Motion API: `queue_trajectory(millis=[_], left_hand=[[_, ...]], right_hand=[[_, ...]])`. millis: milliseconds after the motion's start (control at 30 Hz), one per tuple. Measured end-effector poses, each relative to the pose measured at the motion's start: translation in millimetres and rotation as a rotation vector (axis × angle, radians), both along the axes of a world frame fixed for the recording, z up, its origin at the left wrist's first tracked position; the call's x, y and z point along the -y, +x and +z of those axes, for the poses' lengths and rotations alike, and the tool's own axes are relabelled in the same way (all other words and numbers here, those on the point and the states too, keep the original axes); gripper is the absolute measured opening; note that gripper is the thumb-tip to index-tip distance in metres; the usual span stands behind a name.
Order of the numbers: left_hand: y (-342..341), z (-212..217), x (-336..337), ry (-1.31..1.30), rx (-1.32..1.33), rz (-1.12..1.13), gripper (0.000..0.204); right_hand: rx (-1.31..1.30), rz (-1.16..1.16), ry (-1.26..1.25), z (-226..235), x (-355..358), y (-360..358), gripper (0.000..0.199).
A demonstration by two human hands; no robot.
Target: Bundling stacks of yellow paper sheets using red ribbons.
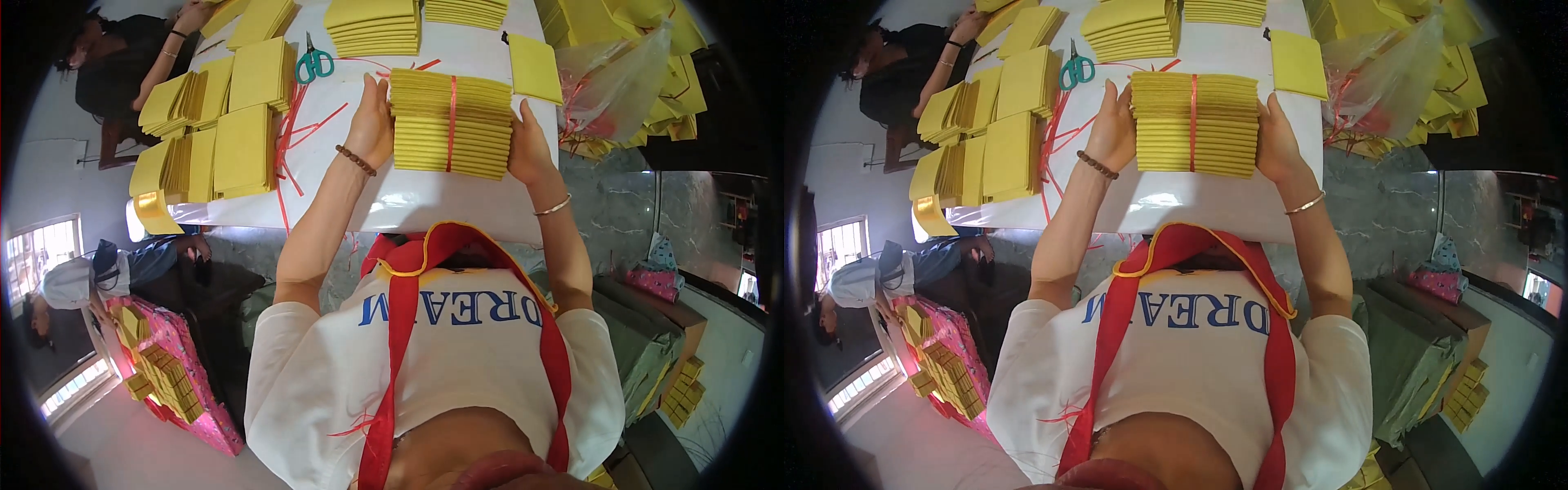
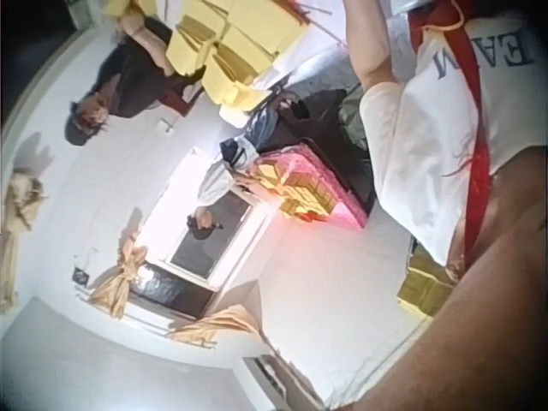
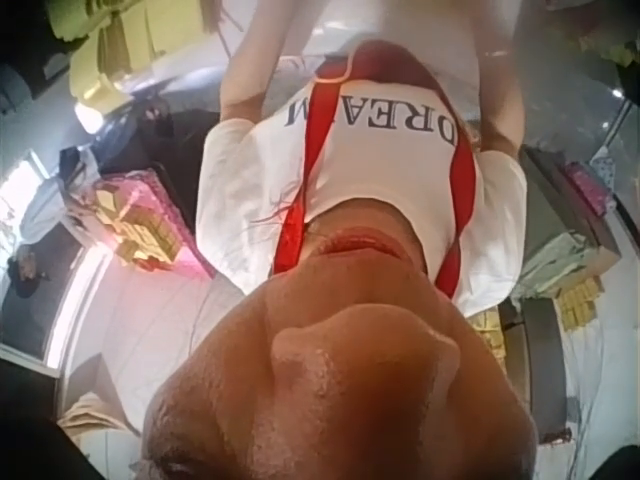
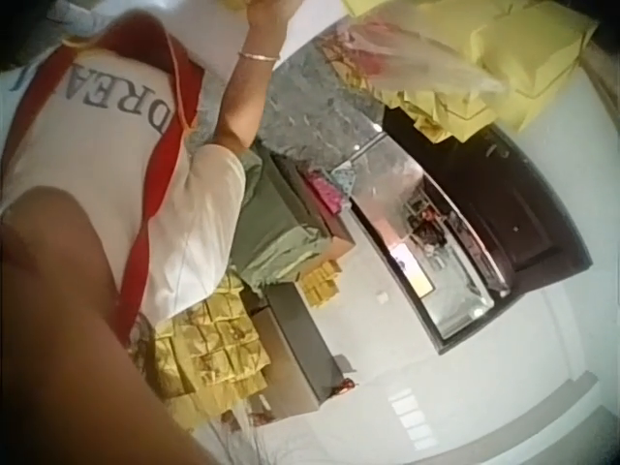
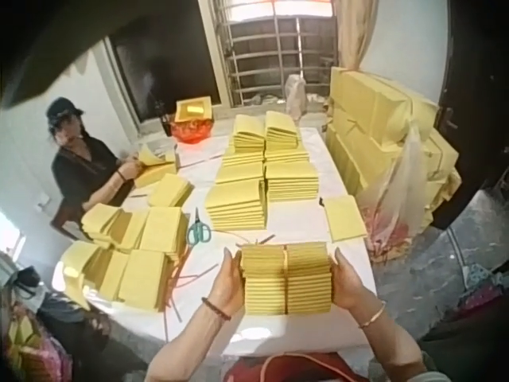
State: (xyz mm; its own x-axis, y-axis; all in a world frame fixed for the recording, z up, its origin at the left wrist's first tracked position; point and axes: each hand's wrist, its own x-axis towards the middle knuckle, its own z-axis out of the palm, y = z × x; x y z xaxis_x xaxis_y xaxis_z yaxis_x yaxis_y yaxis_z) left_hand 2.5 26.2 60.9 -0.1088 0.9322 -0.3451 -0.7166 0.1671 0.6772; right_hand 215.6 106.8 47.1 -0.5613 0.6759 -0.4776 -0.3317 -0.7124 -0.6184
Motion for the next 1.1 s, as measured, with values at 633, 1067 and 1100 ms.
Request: queue_trajectory(millis=[633,1067,1100], left_hand=[[-6.2,-59.0,-12.5,0.214,-0.168,-0.139,0.074],[-6.8,-103.9,-34.1,0.183,-0.341,0.054,0.068],[-9.3,-102.3,-31.6,0.101,-0.453,0.066,0.071]], right_hand=[[0.007,0.189,0.316,-49.7,-7.9,6.4,0.06],[-0.149,0.096,0.269,-83.0,-28.4,-10.6,0.053],[-0.099,0.089,0.317,-70.5,-22.4,-16.4,0.054]])
